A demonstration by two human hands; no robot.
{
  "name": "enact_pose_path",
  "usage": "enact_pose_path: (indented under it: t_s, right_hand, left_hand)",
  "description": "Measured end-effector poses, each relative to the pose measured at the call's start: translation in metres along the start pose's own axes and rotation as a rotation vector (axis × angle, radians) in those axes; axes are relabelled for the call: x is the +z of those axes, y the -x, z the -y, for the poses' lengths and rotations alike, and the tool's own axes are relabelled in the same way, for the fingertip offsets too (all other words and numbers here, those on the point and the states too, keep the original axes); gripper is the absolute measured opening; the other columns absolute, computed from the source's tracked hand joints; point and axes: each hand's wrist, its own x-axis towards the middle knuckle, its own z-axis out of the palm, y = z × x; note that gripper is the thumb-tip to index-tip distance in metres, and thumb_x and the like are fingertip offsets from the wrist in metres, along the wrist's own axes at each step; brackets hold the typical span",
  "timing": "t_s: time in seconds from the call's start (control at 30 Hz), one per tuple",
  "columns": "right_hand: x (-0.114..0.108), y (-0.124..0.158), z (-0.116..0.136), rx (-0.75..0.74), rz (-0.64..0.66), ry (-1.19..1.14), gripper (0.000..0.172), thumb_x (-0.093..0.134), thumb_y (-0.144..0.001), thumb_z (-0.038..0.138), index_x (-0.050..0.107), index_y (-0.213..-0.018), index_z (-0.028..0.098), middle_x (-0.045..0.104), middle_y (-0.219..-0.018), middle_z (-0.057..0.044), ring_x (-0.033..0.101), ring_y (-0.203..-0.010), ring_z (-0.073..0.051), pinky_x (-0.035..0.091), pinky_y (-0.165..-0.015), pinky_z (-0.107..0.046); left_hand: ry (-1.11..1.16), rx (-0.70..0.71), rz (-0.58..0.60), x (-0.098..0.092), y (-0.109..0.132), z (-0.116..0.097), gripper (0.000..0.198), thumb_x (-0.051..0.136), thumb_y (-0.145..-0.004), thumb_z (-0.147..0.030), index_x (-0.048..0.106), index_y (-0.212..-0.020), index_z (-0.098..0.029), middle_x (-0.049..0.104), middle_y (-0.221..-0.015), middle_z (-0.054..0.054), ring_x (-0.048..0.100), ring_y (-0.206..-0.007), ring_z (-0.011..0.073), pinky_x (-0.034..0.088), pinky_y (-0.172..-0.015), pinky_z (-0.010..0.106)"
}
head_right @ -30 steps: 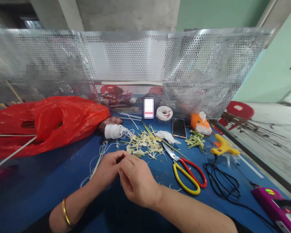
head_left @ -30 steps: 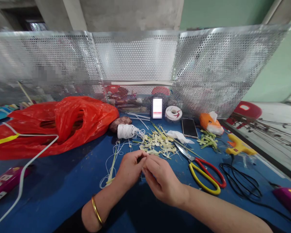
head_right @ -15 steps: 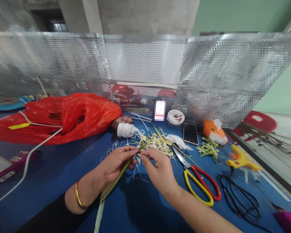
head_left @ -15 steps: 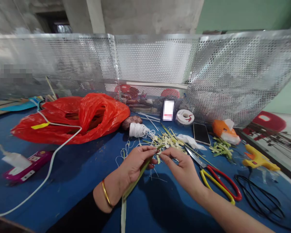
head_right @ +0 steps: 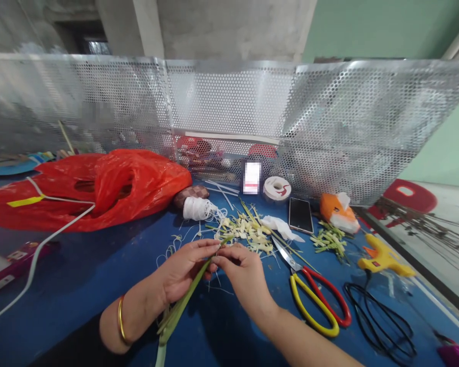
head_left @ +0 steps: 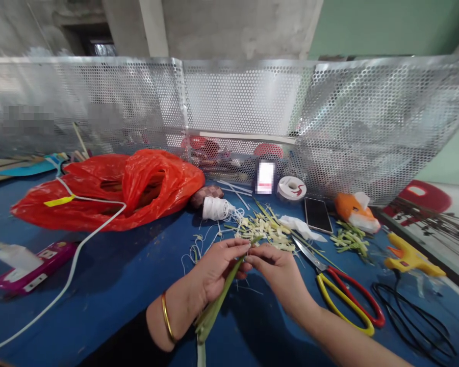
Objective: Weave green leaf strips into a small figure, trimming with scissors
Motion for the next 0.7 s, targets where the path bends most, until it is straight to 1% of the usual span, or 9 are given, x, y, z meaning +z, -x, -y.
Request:
enact_pose_path:
  t_s: [0.13,0.27,0.4,0.5,0.57,0.63,0.7]
  right_hand:
    - [0.0008,0.0009,-0.0005,0.074,0.017,-0.045,0.016,0.069,-0.072,0.030,0.069,-0.061,0.019,0.063,-0.066,-0.002,0.057,-0.070,-0.018,0.044,-0.073,-0.035]
    - [-0.0025,-0.0006,0.0007,0.056,0.061,-0.036,0.018,0.066,-0.075,0.033,0.065,-0.065,0.018,0.063,-0.067,-0.001,0.054,-0.070,-0.017,0.042,-0.072,-0.033]
    - [-0.0049,-0.0021,0.0032,0.064,0.101,-0.081,0.020,0.065,-0.078,0.033,0.063,-0.066,0.018,0.062,-0.068,-0.001,0.054,-0.069,-0.016,0.042,-0.072,-0.032]
    - [-0.0056,-0.0023,0.0044,0.061,0.100,-0.095,0.021,0.064,-0.078,0.035,0.065,-0.067,0.018,0.064,-0.069,-0.002,0.057,-0.072,-0.017,0.044,-0.075,-0.033]
    - [-0.0064,-0.0025,0.0047,0.051,0.109,-0.095,0.023,0.063,-0.080,0.038,0.069,-0.070,0.018,0.066,-0.074,-0.004,0.059,-0.077,-0.019,0.045,-0.079,-0.035]
    - [-0.0075,-0.0029,0.0044,0.038,0.111,-0.064,0.024,0.063,-0.079,0.040,0.072,-0.075,0.018,0.066,-0.078,-0.005,0.060,-0.079,-0.020,0.045,-0.079,-0.036]
    - [-0.0084,-0.0033,0.0034,0.011,0.106,0.018,0.020,0.066,-0.076,0.037,0.074,-0.078,0.019,0.065,-0.077,-0.004,0.058,-0.077,-0.020,0.045,-0.075,-0.035]
  left_hand:
    - [-0.009,-0.014,0.027,0.0007,-0.0007,0.0016,0.019,0.073,-0.073,-0.019,0.064,-0.088,-0.013,0.063,-0.064,0.000,0.056,-0.046,0.0070,0.043,-0.045,0.018]
    - [0.018,0.002,0.015,-0.0038,-0.0034,0.0013,0.020,0.075,-0.072,-0.020,0.063,-0.088,-0.015,0.064,-0.070,0.000,0.057,-0.048,0.0071,0.044,-0.044,0.019]
    - [0.049,-0.007,0.084,-0.0064,-0.0044,-0.0004,0.020,0.076,-0.073,-0.020,0.064,-0.087,-0.015,0.064,-0.072,0.000,0.059,-0.051,0.0068,0.045,-0.047,0.018]
    - [0.049,-0.036,0.066,-0.0061,-0.0039,-0.0021,0.021,0.075,-0.072,-0.019,0.063,-0.089,-0.015,0.066,-0.075,0.001,0.063,-0.058,0.0102,0.043,-0.045,0.018]
    - [0.049,-0.039,0.050,-0.0058,-0.0034,-0.0030,0.020,0.075,-0.073,-0.018,0.063,-0.089,-0.015,0.067,-0.078,0.002,0.065,-0.063,0.0123,0.043,-0.044,0.018]
    - [0.055,-0.029,0.053,-0.0057,-0.0030,-0.0035,0.019,0.074,-0.074,-0.017,0.064,-0.090,-0.015,0.067,-0.081,0.003,0.064,-0.064,0.0114,0.044,-0.044,0.018]
    - [0.062,-0.022,0.056,-0.0054,-0.0028,-0.0037,0.020,0.074,-0.074,-0.017,0.064,-0.091,-0.015,0.067,-0.084,0.003,0.063,-0.062,0.0099,0.046,-0.046,0.018]
